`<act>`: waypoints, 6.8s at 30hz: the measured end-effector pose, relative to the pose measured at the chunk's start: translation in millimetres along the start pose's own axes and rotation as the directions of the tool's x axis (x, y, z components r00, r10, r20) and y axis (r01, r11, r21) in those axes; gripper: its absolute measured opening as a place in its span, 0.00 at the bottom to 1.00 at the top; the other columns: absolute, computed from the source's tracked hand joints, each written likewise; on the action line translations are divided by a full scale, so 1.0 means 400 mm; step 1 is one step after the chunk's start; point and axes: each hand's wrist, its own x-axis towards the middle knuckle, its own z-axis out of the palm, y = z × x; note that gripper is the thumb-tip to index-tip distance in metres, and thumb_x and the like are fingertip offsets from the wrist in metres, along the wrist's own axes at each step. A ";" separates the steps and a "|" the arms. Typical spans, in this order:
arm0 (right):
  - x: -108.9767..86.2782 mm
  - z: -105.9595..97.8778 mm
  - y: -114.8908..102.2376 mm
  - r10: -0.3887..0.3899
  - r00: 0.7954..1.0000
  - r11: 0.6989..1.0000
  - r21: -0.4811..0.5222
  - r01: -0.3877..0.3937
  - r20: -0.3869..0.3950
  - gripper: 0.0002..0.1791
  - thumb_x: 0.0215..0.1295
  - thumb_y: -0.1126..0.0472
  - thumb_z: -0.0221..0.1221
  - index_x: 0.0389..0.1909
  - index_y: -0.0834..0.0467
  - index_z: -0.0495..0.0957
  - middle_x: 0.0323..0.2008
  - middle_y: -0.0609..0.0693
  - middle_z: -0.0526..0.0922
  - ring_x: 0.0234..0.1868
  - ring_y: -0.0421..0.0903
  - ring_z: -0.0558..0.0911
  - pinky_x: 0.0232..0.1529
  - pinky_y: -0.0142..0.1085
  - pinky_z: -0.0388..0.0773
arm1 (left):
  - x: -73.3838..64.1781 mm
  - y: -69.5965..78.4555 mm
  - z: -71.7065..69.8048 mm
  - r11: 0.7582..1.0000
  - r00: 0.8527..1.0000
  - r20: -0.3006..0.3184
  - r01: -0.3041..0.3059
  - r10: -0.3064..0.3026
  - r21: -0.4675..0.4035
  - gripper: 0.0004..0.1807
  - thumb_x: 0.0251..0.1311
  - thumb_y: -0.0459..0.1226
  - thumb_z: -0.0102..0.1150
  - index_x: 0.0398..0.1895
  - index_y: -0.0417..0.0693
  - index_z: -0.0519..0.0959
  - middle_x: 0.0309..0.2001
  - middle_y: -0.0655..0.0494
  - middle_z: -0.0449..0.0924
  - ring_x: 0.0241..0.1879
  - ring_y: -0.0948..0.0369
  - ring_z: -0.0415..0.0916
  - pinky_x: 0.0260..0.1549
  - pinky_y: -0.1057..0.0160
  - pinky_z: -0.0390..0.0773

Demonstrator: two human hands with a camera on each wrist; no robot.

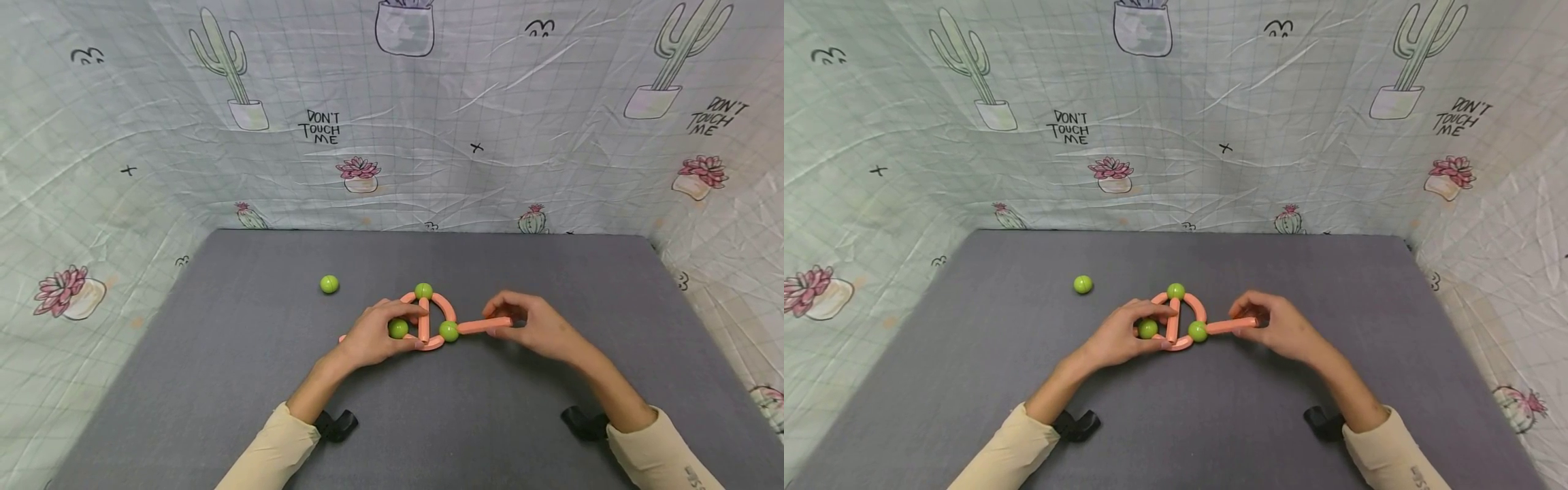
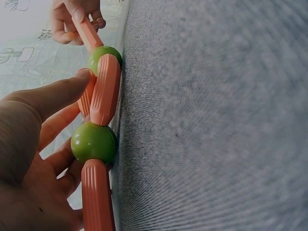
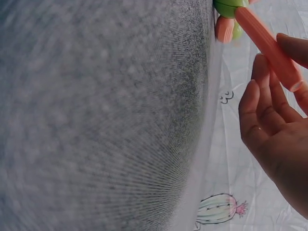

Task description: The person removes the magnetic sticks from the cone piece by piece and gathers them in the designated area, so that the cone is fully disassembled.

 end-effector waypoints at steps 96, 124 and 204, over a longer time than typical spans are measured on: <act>0.230 0.113 -0.041 0.024 0.984 1.000 0.007 -0.026 0.176 0.22 0.75 0.67 0.60 0.68 0.55 0.78 0.61 0.61 0.83 0.55 0.56 0.84 0.47 0.44 0.83 | 0.006 0.011 0.022 1.000 1.000 0.011 0.011 -0.011 0.003 0.21 0.65 0.49 0.71 0.60 0.61 0.85 0.58 0.67 0.86 0.45 0.61 0.72 0.44 0.59 0.69; 0.265 0.131 -0.029 0.011 0.993 0.998 -0.059 -0.004 0.119 0.18 0.70 0.67 0.66 0.58 0.54 0.84 0.52 0.54 0.88 0.52 0.52 0.85 0.56 0.51 0.82 | 0.011 -0.004 0.004 0.961 0.990 -0.107 0.065 -0.096 -0.268 0.20 0.66 0.49 0.70 0.60 0.60 0.84 0.51 0.62 0.86 0.45 0.59 0.78 0.46 0.58 0.78; 0.274 0.151 -0.045 0.091 0.991 0.995 -0.056 -0.086 0.098 0.14 0.72 0.60 0.66 0.56 0.54 0.85 0.54 0.56 0.87 0.55 0.54 0.85 0.58 0.49 0.82 | 0.006 -0.085 -0.089 0.910 0.946 -0.250 0.091 -0.206 -0.403 0.15 0.69 0.44 0.67 0.55 0.50 0.85 0.55 0.50 0.86 0.59 0.54 0.82 0.61 0.48 0.79</act>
